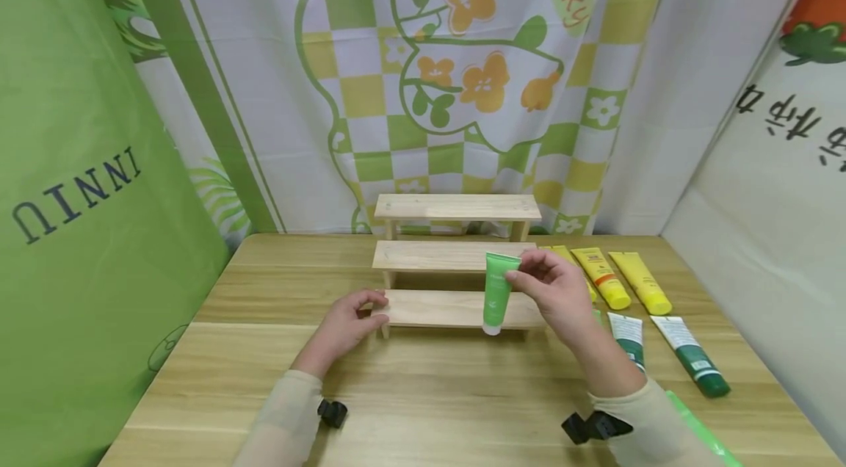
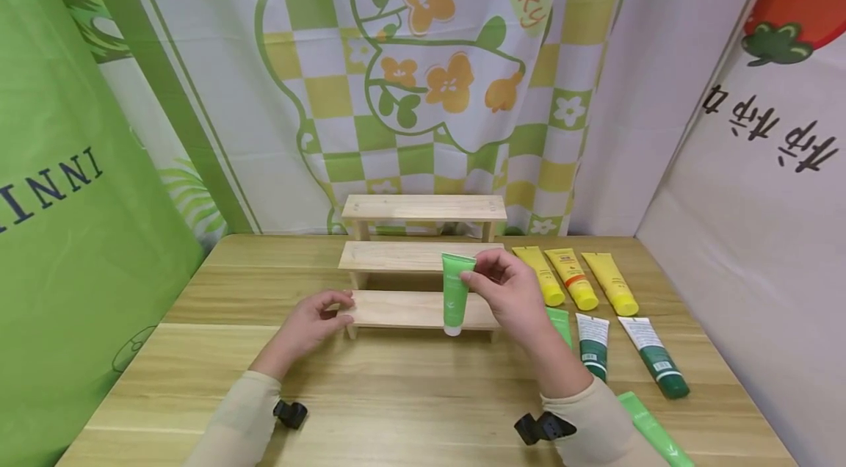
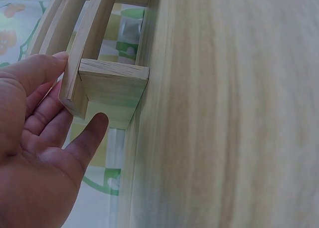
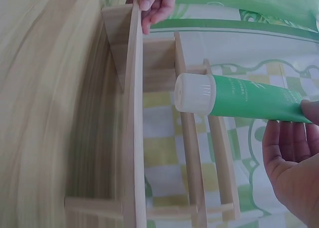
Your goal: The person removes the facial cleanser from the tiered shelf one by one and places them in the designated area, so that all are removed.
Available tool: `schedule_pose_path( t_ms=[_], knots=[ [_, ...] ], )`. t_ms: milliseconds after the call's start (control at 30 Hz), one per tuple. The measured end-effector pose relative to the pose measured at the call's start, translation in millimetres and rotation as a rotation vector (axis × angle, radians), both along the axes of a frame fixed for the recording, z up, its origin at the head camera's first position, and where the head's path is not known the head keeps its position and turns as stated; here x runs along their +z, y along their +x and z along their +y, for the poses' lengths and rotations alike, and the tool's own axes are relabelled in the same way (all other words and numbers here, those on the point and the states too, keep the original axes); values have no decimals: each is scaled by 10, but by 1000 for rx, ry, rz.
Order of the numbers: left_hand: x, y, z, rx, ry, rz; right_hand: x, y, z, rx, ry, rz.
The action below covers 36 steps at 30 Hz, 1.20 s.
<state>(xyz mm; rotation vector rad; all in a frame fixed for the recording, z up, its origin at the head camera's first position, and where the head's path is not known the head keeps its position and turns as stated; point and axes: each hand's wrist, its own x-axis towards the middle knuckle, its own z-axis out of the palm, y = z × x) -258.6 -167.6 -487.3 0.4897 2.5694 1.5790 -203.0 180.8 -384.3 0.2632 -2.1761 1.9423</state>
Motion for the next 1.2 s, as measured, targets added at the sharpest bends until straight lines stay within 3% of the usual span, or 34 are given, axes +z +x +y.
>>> schedule_pose_path(
  t_ms=[167,533,733,867,1200],
  knots=[
    [-10,-1,4,-2,7,14,0,96,137,-52,83,-47],
    [-22,-8,2,8,-1,0,-24,281,380,-94,174,-30],
    [-22,-9,4,5,-6,6,-63,396,578,-117,142,-28],
    [-26,-6,11,6,-11,15,-69,494,724,-130,144,-78],
    [-14,6,6,5,-12,-13,-183,710,1050,-147,282,-215]
  ],
)
